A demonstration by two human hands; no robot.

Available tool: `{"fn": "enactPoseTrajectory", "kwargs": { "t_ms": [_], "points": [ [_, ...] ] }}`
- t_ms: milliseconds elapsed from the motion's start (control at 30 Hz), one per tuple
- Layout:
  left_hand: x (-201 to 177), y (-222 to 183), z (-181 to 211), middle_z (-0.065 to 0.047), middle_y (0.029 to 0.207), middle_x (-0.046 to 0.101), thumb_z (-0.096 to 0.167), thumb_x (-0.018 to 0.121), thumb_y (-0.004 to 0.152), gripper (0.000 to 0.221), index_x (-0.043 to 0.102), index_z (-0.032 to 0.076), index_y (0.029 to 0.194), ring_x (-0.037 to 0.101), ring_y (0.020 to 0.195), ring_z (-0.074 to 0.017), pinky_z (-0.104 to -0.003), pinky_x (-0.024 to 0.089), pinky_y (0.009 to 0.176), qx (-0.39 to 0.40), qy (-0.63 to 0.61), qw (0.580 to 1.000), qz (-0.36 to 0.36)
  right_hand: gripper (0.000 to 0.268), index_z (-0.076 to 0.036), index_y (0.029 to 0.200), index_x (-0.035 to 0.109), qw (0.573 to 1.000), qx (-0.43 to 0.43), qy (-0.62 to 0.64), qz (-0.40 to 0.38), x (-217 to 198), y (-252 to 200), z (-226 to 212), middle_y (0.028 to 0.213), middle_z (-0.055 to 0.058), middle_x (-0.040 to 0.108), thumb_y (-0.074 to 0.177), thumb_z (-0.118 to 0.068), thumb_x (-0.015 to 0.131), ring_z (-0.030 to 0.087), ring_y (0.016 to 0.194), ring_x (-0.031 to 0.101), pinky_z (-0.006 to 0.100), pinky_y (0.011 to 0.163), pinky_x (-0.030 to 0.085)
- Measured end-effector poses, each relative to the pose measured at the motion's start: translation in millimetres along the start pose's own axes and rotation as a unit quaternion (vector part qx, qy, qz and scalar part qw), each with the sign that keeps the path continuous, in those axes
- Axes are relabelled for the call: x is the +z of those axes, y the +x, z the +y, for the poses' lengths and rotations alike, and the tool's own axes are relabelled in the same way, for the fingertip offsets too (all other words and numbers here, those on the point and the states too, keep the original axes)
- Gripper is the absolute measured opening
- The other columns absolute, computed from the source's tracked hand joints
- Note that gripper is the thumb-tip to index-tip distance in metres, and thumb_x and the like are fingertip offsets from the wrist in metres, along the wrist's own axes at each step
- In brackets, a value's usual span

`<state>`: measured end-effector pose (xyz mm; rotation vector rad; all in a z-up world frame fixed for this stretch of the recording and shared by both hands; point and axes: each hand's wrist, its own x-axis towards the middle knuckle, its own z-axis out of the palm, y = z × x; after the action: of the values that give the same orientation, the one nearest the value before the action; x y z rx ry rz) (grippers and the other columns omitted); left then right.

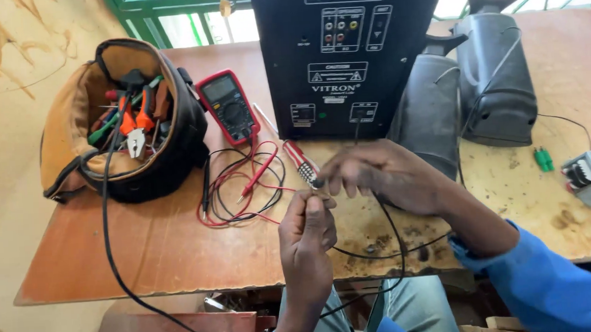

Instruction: Stripping wires, testing electrical continuity with a multimeter, and soldering wires to repair an electronic device.

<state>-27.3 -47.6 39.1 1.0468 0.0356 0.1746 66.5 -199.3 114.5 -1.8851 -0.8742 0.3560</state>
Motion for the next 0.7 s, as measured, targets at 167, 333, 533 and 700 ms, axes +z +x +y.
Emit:
{"fn": "enactPoseTrajectory", "kwargs": {
  "t_ms": [167, 333, 533, 700],
  "points": [
    [37, 0, -1, 0.004, 0.07, 0.032, 0.038, 0.051, 0.104, 0.034, 0.058, 0.007, 0.094, 0.028, 0.06, -0.007, -0.027, 0.023, 0.051, 0.016, 0.051, 0.996, -0.071, 0.029, -0.007, 0.096, 0.083, 0.987, 0.027, 0.001, 0.156, -2, -47, -5, 0.088, 0.003, 0.081, 0.082, -0.032, 0.079, 0.008, 0.079, 0.07, 0.023, 0.067, 0.052],
    [76, -3, -5, 0.004, 0.072, 0.04, 0.038, 0.049, 0.104, 0.034, 0.06, 0.009, 0.089, 0.032, 0.062, -0.0071, -0.029, 0.027, 0.055, 0.01, 0.175, 0.977, -0.124, 0.023, -0.008, 0.081, 0.081, 0.958, 0.043, -0.036, 0.281, -19, -88, 3, 0.076, 0.0, 0.075, 0.086, -0.03, 0.078, 0.006, 0.067, 0.061, 0.025, 0.056, 0.045],
    [110, 13, -55, 0.004, 0.069, 0.055, 0.047, 0.042, 0.102, 0.042, 0.061, 0.015, 0.084, 0.048, 0.064, -0.0095, -0.033, 0.039, 0.061, 0.054, 0.33, 0.927, -0.173, 0.017, -0.008, 0.087, 0.07, 0.895, -0.003, -0.018, 0.445, -54, -125, 59, 0.082, 0.001, 0.07, 0.099, -0.02, 0.067, 0.007, 0.074, 0.058, 0.022, 0.068, 0.047],
    [125, 33, -76, -0.027, 0.082, 0.071, 0.028, 0.045, 0.105, 0.03, 0.064, 0.008, 0.094, 0.068, 0.086, -0.0558, -0.056, 0.053, 0.073, 0.106, 0.396, 0.899, -0.157, 0.017, -0.005, 0.089, 0.073, 0.839, 0.108, -0.012, 0.533, -87, -160, 110, 0.064, 0.005, 0.062, 0.102, -0.016, 0.071, 0.009, 0.058, 0.056, 0.021, 0.058, 0.043]
  ]
}}
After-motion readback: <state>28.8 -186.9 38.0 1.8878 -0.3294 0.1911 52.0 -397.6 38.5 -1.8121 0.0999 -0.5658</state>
